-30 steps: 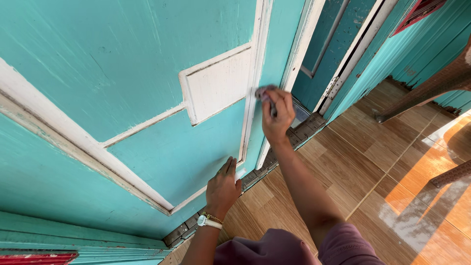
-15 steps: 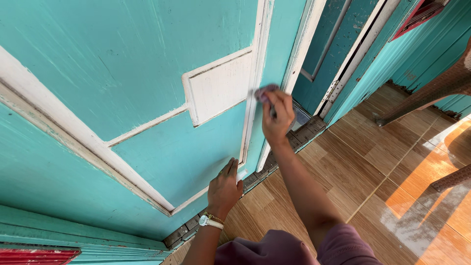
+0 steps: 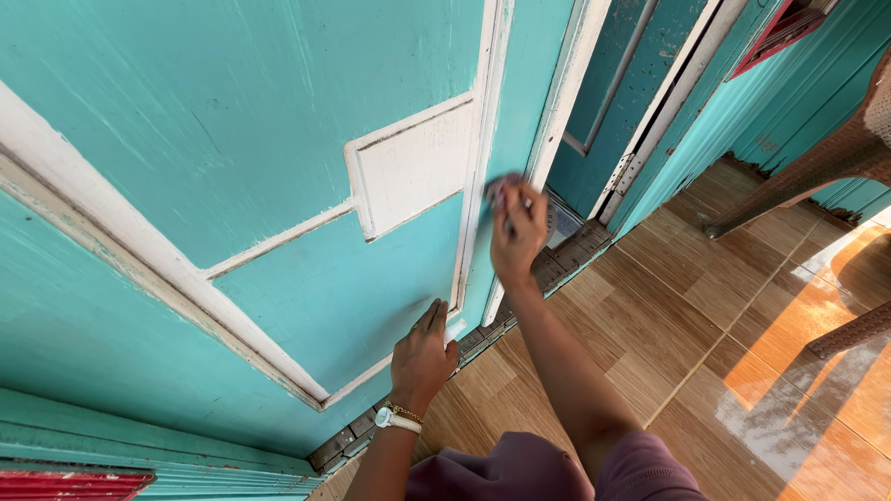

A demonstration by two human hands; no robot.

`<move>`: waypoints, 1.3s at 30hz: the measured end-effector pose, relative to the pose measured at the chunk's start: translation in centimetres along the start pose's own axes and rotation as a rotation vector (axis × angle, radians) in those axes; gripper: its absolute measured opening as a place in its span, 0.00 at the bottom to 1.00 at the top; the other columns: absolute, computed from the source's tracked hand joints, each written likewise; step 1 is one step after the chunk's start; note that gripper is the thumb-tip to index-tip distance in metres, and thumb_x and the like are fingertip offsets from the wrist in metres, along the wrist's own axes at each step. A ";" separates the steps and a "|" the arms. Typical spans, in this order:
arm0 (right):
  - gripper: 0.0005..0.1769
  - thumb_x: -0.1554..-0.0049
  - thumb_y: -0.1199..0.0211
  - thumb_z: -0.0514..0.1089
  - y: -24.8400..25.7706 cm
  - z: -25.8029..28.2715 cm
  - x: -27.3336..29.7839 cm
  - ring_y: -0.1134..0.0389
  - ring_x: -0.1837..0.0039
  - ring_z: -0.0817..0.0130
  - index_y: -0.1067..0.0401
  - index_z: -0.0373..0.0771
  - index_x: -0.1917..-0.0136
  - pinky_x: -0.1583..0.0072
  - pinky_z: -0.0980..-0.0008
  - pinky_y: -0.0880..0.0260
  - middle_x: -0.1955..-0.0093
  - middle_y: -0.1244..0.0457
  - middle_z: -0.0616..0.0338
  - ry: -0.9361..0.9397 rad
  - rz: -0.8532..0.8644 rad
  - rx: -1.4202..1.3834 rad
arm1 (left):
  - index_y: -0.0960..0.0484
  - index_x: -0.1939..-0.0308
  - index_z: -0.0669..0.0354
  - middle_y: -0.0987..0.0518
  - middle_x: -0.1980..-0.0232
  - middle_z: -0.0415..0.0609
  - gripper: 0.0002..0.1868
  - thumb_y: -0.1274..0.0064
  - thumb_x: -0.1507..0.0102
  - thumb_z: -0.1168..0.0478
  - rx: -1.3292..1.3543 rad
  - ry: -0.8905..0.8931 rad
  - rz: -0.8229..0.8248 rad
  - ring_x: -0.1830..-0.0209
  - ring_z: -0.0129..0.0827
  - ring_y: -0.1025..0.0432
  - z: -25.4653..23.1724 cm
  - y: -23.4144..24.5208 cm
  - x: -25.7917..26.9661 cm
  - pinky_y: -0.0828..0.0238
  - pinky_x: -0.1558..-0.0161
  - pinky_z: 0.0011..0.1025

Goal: The person cleans a teal wooden door with white trim by spraying a cleaning solution and wiping the surface with a cloth. They work methodically from the bottom edge upward, covering the frame, panels, and handle area.

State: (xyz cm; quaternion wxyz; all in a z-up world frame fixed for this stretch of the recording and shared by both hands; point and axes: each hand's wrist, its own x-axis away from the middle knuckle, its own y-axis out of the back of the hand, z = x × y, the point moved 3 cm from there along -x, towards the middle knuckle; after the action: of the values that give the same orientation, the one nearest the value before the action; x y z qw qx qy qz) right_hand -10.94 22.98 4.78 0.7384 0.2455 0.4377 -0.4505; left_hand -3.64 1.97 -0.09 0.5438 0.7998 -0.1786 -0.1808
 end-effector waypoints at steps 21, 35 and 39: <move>0.28 0.32 0.43 0.30 -0.5 3.2 -4.3 0.45 0.18 0.46 0.41 0.33 0.21 0.22 0.58 0.38 0.18 0.50 0.42 -0.052 0.090 0.078 | 0.32 0.31 0.59 0.30 0.28 0.51 0.34 0.43 0.42 0.60 0.030 -0.023 -0.071 0.40 0.43 0.25 0.5 0.1 0.4 0.24 0.45 0.37; 0.32 0.37 0.43 0.23 0.4 2.3 -3.5 0.41 0.21 0.49 0.40 0.35 0.22 0.24 0.61 0.35 0.20 0.45 0.44 0.017 0.110 0.103 | 0.32 0.31 0.58 0.30 0.29 0.51 0.35 0.43 0.42 0.60 0.046 -0.004 -0.088 0.39 0.43 0.26 0.7 0.8 0.2 0.26 0.43 0.37; 0.34 0.37 0.47 0.21 -0.2 3.9 -10.6 0.40 0.20 0.50 0.40 0.38 0.21 0.28 0.67 0.30 0.19 0.47 0.44 0.012 0.054 0.037 | 0.32 0.30 0.58 0.29 0.29 0.51 0.35 0.43 0.42 0.61 0.051 -0.018 -0.081 0.39 0.42 0.26 0.7 0.5 0.0 0.25 0.43 0.36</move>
State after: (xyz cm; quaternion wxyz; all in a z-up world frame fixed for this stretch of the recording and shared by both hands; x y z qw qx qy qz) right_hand -11.73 24.69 15.87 0.7432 0.2734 0.4268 -0.4368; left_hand -4.01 1.24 0.09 0.5138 0.8184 -0.1556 -0.2050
